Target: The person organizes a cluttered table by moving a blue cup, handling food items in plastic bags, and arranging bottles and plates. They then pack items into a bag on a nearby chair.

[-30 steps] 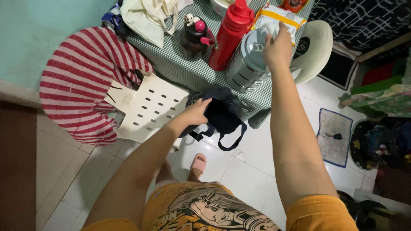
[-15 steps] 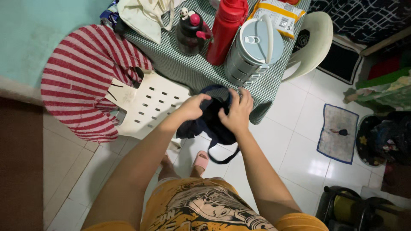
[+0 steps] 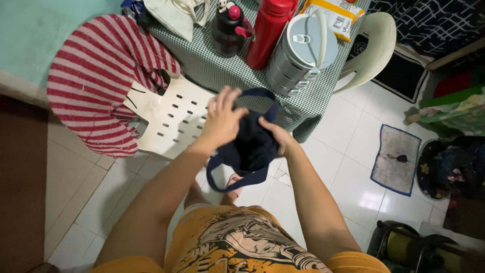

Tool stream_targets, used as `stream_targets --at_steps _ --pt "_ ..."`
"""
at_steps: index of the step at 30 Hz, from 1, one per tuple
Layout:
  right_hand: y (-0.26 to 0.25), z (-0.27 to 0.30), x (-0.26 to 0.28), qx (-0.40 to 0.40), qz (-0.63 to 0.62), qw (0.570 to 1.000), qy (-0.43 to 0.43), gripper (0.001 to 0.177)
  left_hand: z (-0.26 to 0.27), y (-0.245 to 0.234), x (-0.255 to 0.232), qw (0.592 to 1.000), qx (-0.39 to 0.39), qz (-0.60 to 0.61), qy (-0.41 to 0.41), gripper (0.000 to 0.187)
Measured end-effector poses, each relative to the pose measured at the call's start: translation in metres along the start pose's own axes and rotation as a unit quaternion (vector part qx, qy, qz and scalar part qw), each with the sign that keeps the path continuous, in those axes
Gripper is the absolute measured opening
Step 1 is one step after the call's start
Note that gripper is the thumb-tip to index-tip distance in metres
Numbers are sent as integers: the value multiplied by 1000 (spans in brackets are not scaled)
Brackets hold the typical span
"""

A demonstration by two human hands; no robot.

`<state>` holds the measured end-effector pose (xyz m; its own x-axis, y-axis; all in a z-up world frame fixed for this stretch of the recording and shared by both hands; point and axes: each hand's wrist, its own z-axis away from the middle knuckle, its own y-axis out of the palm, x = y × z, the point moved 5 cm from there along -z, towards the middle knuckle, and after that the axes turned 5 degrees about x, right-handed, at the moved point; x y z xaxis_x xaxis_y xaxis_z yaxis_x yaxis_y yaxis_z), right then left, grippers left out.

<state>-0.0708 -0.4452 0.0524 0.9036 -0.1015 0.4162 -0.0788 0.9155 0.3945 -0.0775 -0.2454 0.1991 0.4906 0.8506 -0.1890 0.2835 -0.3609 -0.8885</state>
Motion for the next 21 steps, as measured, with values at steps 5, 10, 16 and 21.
stream_targets --at_steps 5,10,16,21 --pt "-6 20 6 -47 57 993 -94 86 41 69 -33 931 302 147 140 15" --pt "-44 32 29 -338 291 865 -229 93 77 169 -36 859 510 21 -38 68" --pt "-58 41 28 -225 68 907 -351 87 78 142 -32 771 612 -24 -174 108" --pt "-47 44 25 -195 77 913 -349 76 52 93 -32 761 606 17 -231 141"
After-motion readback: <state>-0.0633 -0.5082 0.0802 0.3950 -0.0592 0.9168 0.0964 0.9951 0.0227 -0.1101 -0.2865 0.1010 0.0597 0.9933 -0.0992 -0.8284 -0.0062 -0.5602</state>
